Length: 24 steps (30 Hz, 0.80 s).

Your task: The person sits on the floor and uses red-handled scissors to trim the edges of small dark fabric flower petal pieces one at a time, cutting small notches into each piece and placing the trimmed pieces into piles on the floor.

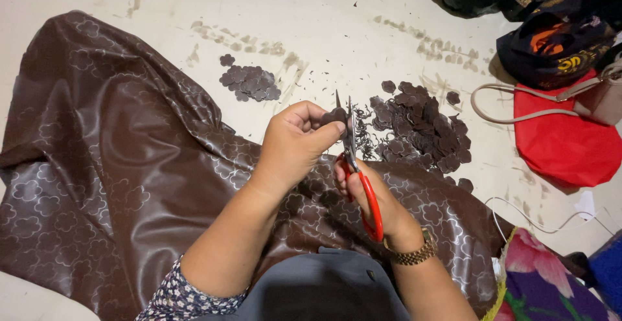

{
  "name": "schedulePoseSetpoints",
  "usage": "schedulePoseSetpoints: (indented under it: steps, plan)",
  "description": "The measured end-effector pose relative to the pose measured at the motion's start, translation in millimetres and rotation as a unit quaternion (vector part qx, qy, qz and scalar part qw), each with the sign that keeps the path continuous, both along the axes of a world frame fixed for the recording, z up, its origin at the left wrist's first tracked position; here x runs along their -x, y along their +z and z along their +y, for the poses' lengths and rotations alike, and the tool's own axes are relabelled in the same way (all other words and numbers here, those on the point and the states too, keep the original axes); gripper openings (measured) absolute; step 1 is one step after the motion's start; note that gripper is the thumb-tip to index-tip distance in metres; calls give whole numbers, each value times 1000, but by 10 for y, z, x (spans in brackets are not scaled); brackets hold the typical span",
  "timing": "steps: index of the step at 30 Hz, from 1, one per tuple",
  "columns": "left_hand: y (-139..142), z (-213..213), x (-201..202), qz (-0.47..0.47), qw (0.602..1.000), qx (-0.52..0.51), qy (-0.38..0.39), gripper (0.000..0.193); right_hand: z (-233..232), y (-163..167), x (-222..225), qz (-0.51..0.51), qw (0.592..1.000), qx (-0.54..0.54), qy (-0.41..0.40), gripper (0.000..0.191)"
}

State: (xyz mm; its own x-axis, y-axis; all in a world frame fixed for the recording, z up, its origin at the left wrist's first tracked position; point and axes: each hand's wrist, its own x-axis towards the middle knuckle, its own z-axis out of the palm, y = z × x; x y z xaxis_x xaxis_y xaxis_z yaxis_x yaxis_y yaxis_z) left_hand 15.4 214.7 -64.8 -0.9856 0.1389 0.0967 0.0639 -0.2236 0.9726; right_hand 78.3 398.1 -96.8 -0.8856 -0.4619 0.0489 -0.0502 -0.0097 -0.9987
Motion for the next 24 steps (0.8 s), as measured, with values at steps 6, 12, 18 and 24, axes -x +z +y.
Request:
schedulePoseSetpoints:
  steps: [6,12,18,24]
  plan:
    - [-77,27,12,2,999,-32,1,10,13,-19,12,4,1000,-15,-12,51]
    - [-31,53,-8,-22,997,-65,-35,7,44,-189,23,-13,1000,25,-14,54]
    - [62,106,-80,-86,982,-122,-118,7,69,-314,-50,-38,993,106,-32,63]
    - [106,120,-103,-124,974,-152,-112,12,68,-235,-126,-86,987,133,-35,62]
